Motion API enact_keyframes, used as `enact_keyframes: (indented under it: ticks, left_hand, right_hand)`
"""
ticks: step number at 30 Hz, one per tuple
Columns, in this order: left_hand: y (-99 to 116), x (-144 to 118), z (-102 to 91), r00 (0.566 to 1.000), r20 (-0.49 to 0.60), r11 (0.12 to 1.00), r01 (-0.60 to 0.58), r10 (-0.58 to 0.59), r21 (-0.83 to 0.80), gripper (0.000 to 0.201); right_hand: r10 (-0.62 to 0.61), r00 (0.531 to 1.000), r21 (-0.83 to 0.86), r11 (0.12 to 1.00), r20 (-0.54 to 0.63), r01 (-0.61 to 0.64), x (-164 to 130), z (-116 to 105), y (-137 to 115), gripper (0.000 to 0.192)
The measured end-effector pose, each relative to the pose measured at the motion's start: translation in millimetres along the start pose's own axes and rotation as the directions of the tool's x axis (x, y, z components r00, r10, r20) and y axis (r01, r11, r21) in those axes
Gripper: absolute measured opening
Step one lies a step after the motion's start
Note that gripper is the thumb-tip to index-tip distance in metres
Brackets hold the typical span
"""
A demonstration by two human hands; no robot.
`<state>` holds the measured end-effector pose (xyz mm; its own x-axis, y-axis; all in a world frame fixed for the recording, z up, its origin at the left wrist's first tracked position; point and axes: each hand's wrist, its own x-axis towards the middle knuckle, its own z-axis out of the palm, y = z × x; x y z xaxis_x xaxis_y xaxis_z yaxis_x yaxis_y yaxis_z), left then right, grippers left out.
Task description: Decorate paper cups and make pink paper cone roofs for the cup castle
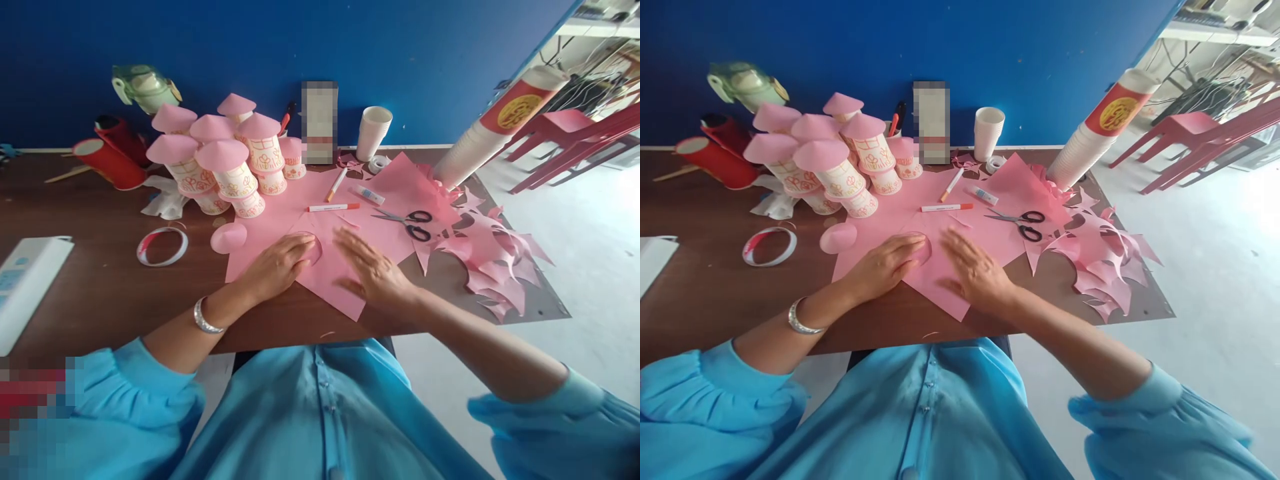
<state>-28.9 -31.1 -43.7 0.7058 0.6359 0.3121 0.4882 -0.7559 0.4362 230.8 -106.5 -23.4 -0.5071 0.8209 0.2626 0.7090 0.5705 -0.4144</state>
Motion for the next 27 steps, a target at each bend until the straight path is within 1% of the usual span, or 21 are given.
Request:
enact_keyframes:
  ticks: [1,2,3,4,5,6,7,8,9,10,11,12,13,15,17,18,20,22,25,27]
  left_hand:
    - [-1,0,0.6,1.000,-0.005,1.000,0.004,-0.004,0.000,0.040]
    - [-1,0,1.0,1.000,-0.010,1.000,0.008,-0.008,-0.003,0.040]
    - [-1,0,1.3,1.000,-0.013,1.000,0.010,-0.010,-0.007,0.041]
    - [-1,0,1.4,1.000,-0.013,1.000,0.011,-0.012,-0.013,0.042]
    - [0,0,1.3,1.000,-0.010,1.000,0.012,-0.012,-0.020,0.042]
    - [0,0,0.9,1.000,-0.006,1.000,0.014,-0.014,-0.028,0.043]
    - [1,0,0.4,1.000,-0.003,0.999,0.016,-0.016,-0.033,0.043]
    - [1,0,-0.5,1.000,0.000,0.999,0.018,-0.018,-0.034,0.042]
    - [1,0,-1.6,1.000,0.000,0.999,0.021,-0.021,-0.030,0.042]
    - [2,1,-3.1,1.000,-0.004,1.000,0.024,-0.024,-0.018,0.042]
    - [2,1,-4.9,1.000,-0.015,1.000,0.027,-0.027,0.002,0.041]
    - [3,1,-6.9,0.999,-0.037,0.999,0.031,-0.030,0.027,0.041]
    - [4,1,-9.1,0.997,-0.071,0.998,0.036,-0.032,0.056,0.040]
    - [6,2,-13.5,0.987,-0.158,0.993,0.037,-0.020,0.108,0.037]
    - [10,2,-16.4,0.976,-0.215,0.991,-0.006,0.035,0.133,0.034]
    - [12,2,-16.9,0.973,-0.217,0.990,-0.046,0.076,0.137,0.034]
    - [15,2,-15.6,0.972,-0.181,0.982,-0.130,0.153,0.134,0.034]
    - [15,1,-11.7,0.977,-0.118,0.978,-0.158,0.175,0.138,0.036]
    - [8,1,-4.0,0.993,-0.044,0.981,-0.101,0.110,0.163,0.042]
    - [0,0,0.2,0.997,-0.024,0.981,-0.073,0.078,0.178,0.049]
  right_hand:
    - [0.048,0.999,-0.048,0.998,0.004,-0.047,5,5,1,0.077]
    - [0.028,0.999,-0.038,0.999,0.030,-0.027,7,10,-1,0.081]
    - [-0.086,0.993,0.033,0.996,0.079,0.084,7,13,-7,0.083]
    - [-0.273,0.953,0.155,0.955,0.130,0.252,4,16,-14,0.075]
    - [-0.451,0.877,0.309,0.868,0.164,0.388,0,16,-23,0.054]
    - [-0.568,0.805,0.445,0.774,0.171,0.452,-4,15,-31,0.037]
    - [-0.575,0.804,0.496,0.748,0.152,0.442,-8,12,-36,0.030]
    - [-0.522,0.846,0.472,0.777,0.114,0.416,-11,8,-38,0.032]
    - [-0.413,0.908,0.395,0.847,0.065,0.357,-12,4,-35,0.036]
    - [-0.285,0.958,0.298,0.918,0.033,0.263,-11,1,-29,0.039]
    - [-0.162,0.987,0.183,0.970,-0.001,0.160,-10,0,-20,0.040]
    - [-0.066,0.998,0.067,0.996,0.004,0.066,-8,0,-9,0.042]
    - [-0.014,1.000,-0.029,0.999,0.013,0.014,-5,2,2,0.045]
    - [0.016,0.999,-0.143,0.990,0.041,-0.010,0,8,21,0.054]
    - [0.033,0.999,-0.208,0.978,0.041,-0.024,6,17,30,0.065]
    - [0.056,0.998,-0.233,0.971,0.036,-0.046,8,21,31,0.069]
    - [0.112,0.993,-0.269,0.958,0.032,-0.099,14,27,25,0.074]
    - [0.150,0.987,-0.286,0.949,0.050,-0.130,19,31,16,0.070]
    - [0.163,0.983,-0.287,0.949,0.083,-0.133,27,34,8,0.067]
    - [0.165,0.983,-0.277,0.951,0.086,-0.136,32,36,9,0.069]
